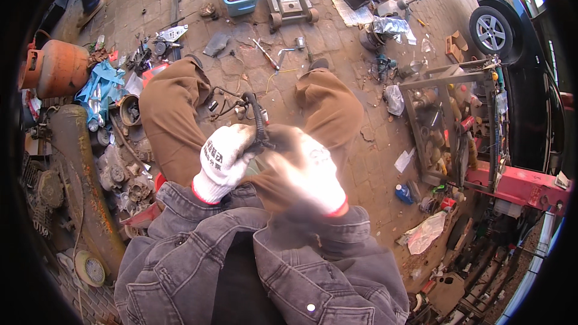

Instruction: The person sits on the ground and strips the outer sheath of a black cable, then uses a flat metal tool to scrape and clean the exposed conductors. They repeatedly twist and inspect the wires while handling the cable with gloved hands.

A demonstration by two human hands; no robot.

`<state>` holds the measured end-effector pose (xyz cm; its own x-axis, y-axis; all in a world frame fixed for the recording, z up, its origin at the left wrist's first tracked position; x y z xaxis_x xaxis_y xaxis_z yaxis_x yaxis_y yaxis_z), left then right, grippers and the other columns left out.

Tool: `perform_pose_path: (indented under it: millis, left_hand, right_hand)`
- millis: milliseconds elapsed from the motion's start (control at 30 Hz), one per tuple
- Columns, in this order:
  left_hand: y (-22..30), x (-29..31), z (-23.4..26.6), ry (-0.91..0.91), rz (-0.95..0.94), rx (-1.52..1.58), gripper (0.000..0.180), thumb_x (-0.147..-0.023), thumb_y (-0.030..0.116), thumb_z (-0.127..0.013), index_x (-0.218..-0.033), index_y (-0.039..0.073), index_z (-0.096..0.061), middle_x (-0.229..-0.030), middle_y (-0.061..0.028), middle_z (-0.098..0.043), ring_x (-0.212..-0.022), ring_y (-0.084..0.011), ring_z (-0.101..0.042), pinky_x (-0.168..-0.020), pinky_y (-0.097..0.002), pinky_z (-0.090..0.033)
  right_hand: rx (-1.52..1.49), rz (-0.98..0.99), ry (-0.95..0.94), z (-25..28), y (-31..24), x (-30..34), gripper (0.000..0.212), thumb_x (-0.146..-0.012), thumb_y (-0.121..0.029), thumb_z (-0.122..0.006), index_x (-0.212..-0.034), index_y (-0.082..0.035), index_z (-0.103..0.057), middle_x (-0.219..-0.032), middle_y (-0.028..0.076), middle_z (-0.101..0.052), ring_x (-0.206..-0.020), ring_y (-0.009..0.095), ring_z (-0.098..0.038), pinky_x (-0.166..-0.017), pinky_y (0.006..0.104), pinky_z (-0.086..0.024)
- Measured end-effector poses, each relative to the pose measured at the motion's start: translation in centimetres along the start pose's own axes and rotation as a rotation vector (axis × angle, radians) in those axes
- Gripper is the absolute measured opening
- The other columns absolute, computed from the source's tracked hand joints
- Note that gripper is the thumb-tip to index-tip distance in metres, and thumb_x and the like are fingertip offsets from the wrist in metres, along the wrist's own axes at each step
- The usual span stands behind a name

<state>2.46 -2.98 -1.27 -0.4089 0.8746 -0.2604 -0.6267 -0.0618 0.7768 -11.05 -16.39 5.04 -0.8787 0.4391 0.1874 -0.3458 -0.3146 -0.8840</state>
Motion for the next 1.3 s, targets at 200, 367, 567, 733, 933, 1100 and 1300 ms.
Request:
perform_pose_path:
  millis: [200,367,567,733,933,1100,1300]
  left_hand:
    - [0.2,1.1,0.0,0.088,0.089,0.0,0.036,-0.085,0.011,-0.066,-0.119,0.004,-0.062,-0.1,-0.0171,-0.068,-0.087,-0.0368,-0.066,-0.075,-0.0442,-0.052]
    - [-0.7,3.0,-2.8,0.07,0.386,0.353,0.038,-0.089,0.01,-0.063,-0.125,0.0,-0.059,-0.109,-0.0203,-0.069,-0.101,-0.0378,-0.067,-0.086,-0.0436,-0.053]
    - [-2.1,3.7,-5.1,0.15,0.559,0.599,0.039,-0.092,0.011,-0.06,-0.129,-0.003,-0.057,-0.116,-0.0222,-0.068,-0.11,-0.0378,-0.065,-0.096,-0.0418,-0.05]
    - [-3.1,3.0,-6.2,0.112,0.606,0.493,0.038,-0.094,0.015,-0.061,-0.128,-0.004,-0.058,-0.12,-0.0228,-0.066,-0.113,-0.0382,-0.062,-0.098,-0.044,-0.049]
    - [-2.6,2.1,-6.7,0.113,0.41,0.151,0.039,-0.095,0.02,-0.06,-0.129,0.0,-0.058,-0.114,-0.0203,-0.066,-0.105,-0.0369,-0.063,-0.092,-0.045,-0.049]
    - [-3.1,0.5,-8.3,0.115,0.268,-0.048,0.034,-0.094,0.02,-0.06,-0.124,0.003,-0.059,-0.104,-0.0176,-0.068,-0.096,-0.0369,-0.065,-0.085,-0.0464,-0.051]
    - [-5.1,-1.2,-11.5,0.083,0.151,-0.147,0.023,-0.095,0.025,-0.059,-0.11,0.007,-0.059,-0.095,-0.0147,-0.068,-0.091,-0.0359,-0.066,-0.081,-0.0465,-0.052]
  right_hand:
    - [0.464,0.477,0.131,-3.1,0.4,-0.3,0.021,-0.081,-0.012,-0.07,-0.099,-0.002,-0.067,-0.085,0.015,-0.064,-0.072,0.035,-0.063,-0.063,0.0411,-0.05]
    - [0.459,0.65,0.098,-3.6,1.1,-0.3,0.032,-0.063,-0.012,-0.069,-0.094,-0.011,-0.066,-0.083,0.006,-0.057,-0.067,0.026,-0.06,-0.055,0.0404,-0.047]
    - [0.564,0.695,0.08,-3.9,1.4,-0.6,0.032,-0.06,-0.013,-0.068,-0.092,-0.009,-0.067,-0.079,0.005,-0.054,-0.064,0.025,-0.058,-0.053,0.0389,-0.045]
    - [0.609,0.701,0.12,-4.2,2.5,-0.7,0.036,-0.06,-0.015,-0.069,-0.095,-0.006,-0.066,-0.083,0.008,-0.056,-0.066,0.026,-0.058,-0.055,0.0395,-0.046]
    - [0.529,0.636,0.209,-4.1,3.3,-0.5,0.022,-0.072,-0.014,-0.071,-0.091,-0.005,-0.064,-0.078,0.012,-0.057,-0.064,0.03,-0.058,-0.055,0.0412,-0.045]
    - [0.44,0.336,0.341,-4.6,4.2,-0.3,0.013,-0.09,-0.01,-0.067,-0.082,0.0,-0.066,-0.065,0.014,-0.059,-0.058,0.034,-0.059,-0.056,0.0407,-0.046]
    - [0.315,0.09,0.449,-5.6,6.5,0.3,0.024,-0.099,-0.017,-0.063,-0.099,0.006,-0.069,-0.074,0.013,-0.066,-0.066,0.017,-0.061,-0.063,0.0336,-0.049]
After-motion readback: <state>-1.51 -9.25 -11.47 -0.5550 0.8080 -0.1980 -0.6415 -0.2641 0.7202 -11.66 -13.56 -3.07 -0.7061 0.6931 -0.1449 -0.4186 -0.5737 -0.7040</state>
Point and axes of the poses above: each hand's wrist, its own x-axis away from the middle knuckle, its own z-axis out of the back of the hand, y = z × x, the point moved 2 cm from there along -x, towards the middle knuckle
